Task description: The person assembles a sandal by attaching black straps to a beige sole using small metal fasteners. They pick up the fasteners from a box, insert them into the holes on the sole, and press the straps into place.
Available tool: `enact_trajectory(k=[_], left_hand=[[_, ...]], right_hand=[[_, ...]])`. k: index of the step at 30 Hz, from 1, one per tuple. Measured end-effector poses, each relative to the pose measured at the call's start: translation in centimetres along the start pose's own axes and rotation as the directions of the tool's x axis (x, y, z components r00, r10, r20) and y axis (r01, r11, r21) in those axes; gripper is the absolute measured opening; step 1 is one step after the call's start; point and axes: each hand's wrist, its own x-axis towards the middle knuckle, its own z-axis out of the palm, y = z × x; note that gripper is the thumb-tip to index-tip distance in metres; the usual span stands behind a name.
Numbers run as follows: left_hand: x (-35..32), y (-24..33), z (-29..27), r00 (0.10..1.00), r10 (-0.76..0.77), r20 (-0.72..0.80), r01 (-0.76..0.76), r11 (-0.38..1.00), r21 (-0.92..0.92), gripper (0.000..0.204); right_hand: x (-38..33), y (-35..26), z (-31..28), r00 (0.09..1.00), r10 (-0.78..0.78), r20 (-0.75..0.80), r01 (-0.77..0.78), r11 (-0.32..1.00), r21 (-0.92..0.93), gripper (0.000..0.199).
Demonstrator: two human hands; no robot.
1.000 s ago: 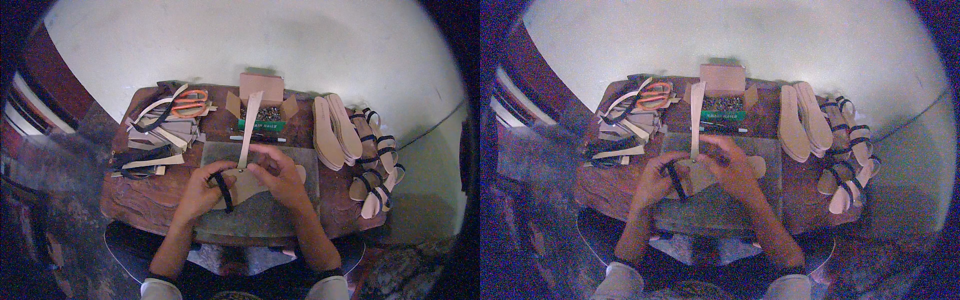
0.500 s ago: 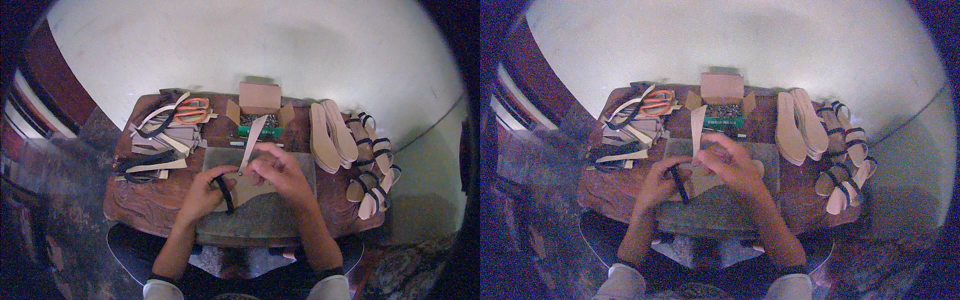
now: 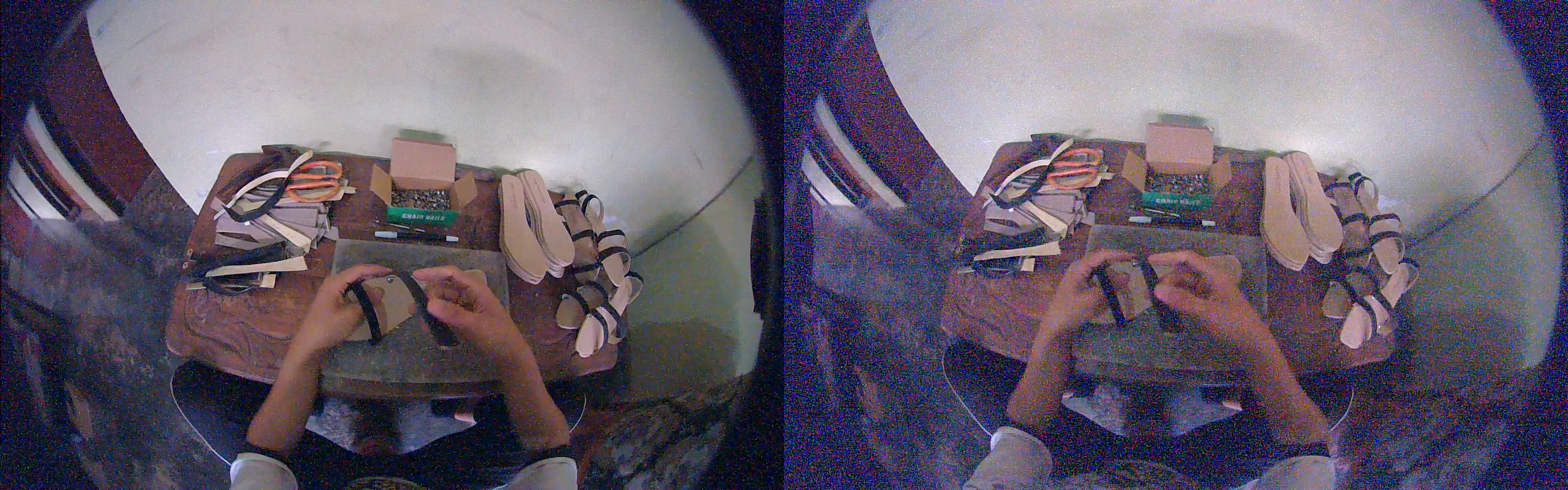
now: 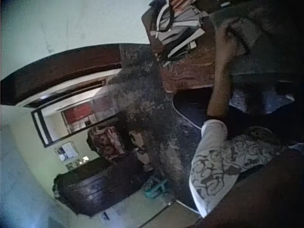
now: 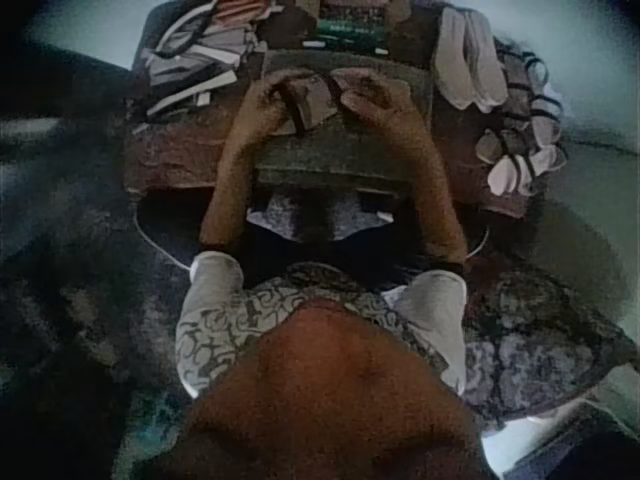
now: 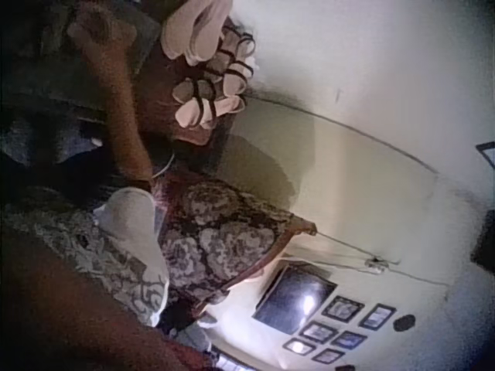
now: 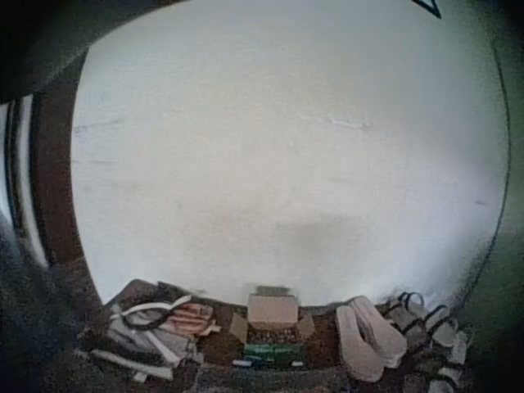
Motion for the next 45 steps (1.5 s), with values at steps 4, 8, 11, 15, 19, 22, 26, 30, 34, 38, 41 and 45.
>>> enact_trajectory(k=[4, 8, 11, 15, 19, 22, 26, 30, 34, 38, 41, 45], left_hand=[[0.1, -1.3, -0.1, 0.999, 0.000, -0.051, -0.006, 0.992, -0.124, 0.030], [0.1, -1.3, 0.1, 0.986, -0.103, -0.131, 0.066, 0.963, -0.260, 0.032], [0.1, -0.9, 0.4, 0.978, -0.097, -0.187, 0.040, 0.956, -0.289, 0.034], [-0.2, 0.7, 1.4, 0.941, -0.009, -0.339, -0.070, 0.973, -0.221, 0.034], [-0.6, 1.3, 2.3, 0.940, -0.019, -0.340, -0.070, 0.966, -0.247, 0.033], [-0.9, 1.9, 2.7, 0.936, -0.005, -0.353, -0.074, 0.975, -0.210, 0.034], [-1.0, 1.1, 3.5, 0.903, 0.085, -0.420, -0.158, 0.977, -0.142, 0.035], [-1.0, 0.7, 4.0, 0.850, 0.093, -0.519, -0.198, 0.969, -0.151, 0.038], [-1.2, 1.0, 4.6, 0.824, 0.104, -0.557, -0.198, 0.974, -0.111, 0.037], [-1.3, 1.2, 4.9, 0.812, 0.107, -0.574, -0.185, 0.979, -0.080, 0.037], [-1.3, 1.1, 5.2, 0.798, 0.131, -0.588, -0.215, 0.974, -0.076, 0.038], [-1.6, 1.5, 5.4, 0.780, 0.106, -0.617, -0.195, 0.978, -0.079, 0.041]], right_hand=[[-1.1, 0.1, 1.2, 0.993, 0.106, -0.049, -0.098, 0.985, 0.144, 0.029], [-1.5, 0.8, 1.1, 0.993, 0.115, -0.015, -0.114, 0.990, 0.079, 0.021], [-1.0, 2.5, 1.0, 0.981, -0.186, -0.063, 0.177, 0.977, -0.122, 0.016], [-0.9, 1.9, 1.3, 0.951, -0.126, -0.283, 0.011, 0.927, -0.375, 0.016], [-0.8, 2.6, 1.7, 0.929, -0.211, -0.303, 0.099, 0.933, -0.347, 0.019], [-0.8, 2.0, 2.1, 0.920, -0.228, -0.319, 0.087, 0.912, -0.401, 0.021], [-0.3, 2.5, 2.3, 0.883, -0.284, -0.374, 0.100, 0.892, -0.440, 0.023], [0.4, 2.9, 2.4, 0.771, -0.500, -0.395, 0.248, 0.807, -0.537, 0.025], [0.6, 2.7, 2.5, 0.746, -0.507, -0.432, 0.239, 0.809, -0.537, 0.029], [0.8, 2.6, 2.5, 0.756, -0.494, -0.429, 0.242, 0.820, -0.518, 0.029], [1.0, 3.4, 2.9, 0.773, -0.457, -0.441, 0.212, 0.841, -0.498, 0.029], [0.8, 2.8, 3.8, 0.848, -0.287, -0.445, 0.092, 0.907, -0.410, 0.024]])
